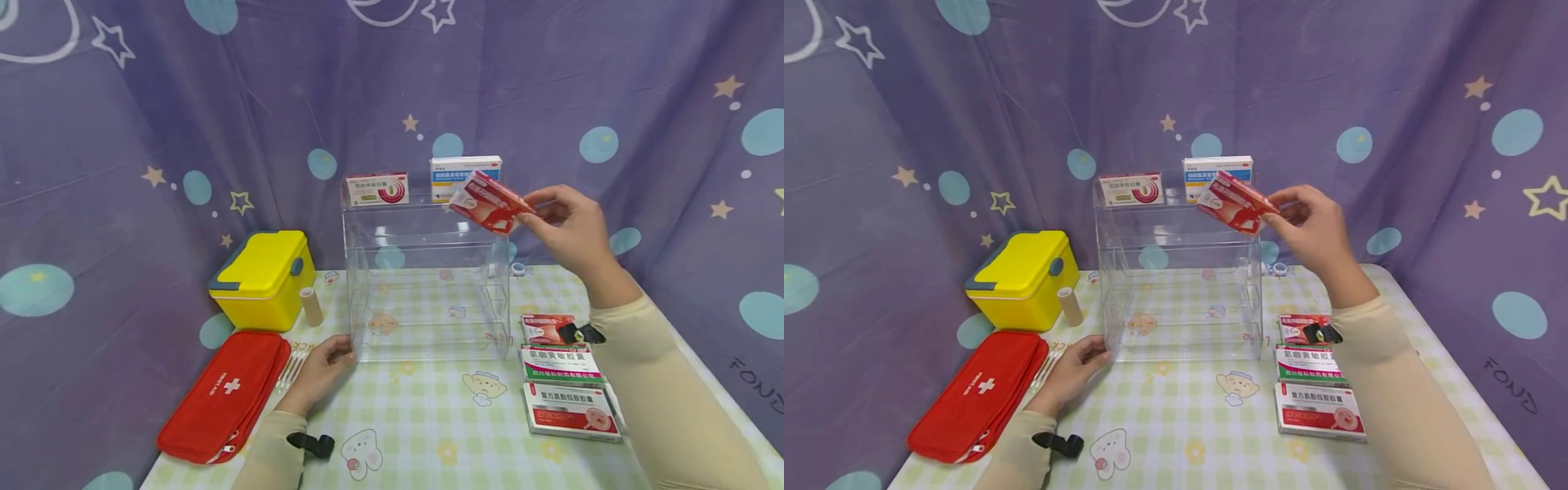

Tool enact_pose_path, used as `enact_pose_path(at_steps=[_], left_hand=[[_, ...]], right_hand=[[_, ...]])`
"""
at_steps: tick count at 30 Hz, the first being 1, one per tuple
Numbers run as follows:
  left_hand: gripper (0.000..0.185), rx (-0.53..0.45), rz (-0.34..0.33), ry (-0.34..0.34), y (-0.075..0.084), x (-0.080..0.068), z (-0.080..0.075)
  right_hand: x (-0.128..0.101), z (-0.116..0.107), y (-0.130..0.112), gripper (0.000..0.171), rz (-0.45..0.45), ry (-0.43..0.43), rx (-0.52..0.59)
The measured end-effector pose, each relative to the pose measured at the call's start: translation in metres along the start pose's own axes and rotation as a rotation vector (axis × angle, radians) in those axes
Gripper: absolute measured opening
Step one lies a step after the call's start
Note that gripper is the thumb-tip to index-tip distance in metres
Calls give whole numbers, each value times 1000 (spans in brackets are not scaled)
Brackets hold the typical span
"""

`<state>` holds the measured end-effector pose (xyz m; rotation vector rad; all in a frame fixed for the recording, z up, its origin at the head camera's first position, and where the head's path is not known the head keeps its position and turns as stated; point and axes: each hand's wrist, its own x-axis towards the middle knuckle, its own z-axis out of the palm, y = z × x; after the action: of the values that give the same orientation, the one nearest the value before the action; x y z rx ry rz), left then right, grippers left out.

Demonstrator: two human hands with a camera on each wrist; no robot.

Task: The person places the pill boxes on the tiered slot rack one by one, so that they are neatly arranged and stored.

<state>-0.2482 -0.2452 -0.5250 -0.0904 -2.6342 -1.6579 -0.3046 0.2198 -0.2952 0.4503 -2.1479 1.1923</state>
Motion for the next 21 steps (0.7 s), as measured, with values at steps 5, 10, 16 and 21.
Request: enact_pose_path(at_steps=[5, 10, 16, 21], left_hand=[[39, -12, 2, -4, -1, 0, -1], [39, -25, 16, 6, 3, -1, 2], [37, -15, 31, -6, 4, -2, -1], [37, -5, 29, -4, 2, -1, -1]], right_hand=[[23, 46, -12, 24, -45, -89, -25], [37, 86, -27, 21, -103, -157, -59], [51, 126, -30, 20, -90, -239, -94], [53, 150, -29, 20, -43, -295, -93]])
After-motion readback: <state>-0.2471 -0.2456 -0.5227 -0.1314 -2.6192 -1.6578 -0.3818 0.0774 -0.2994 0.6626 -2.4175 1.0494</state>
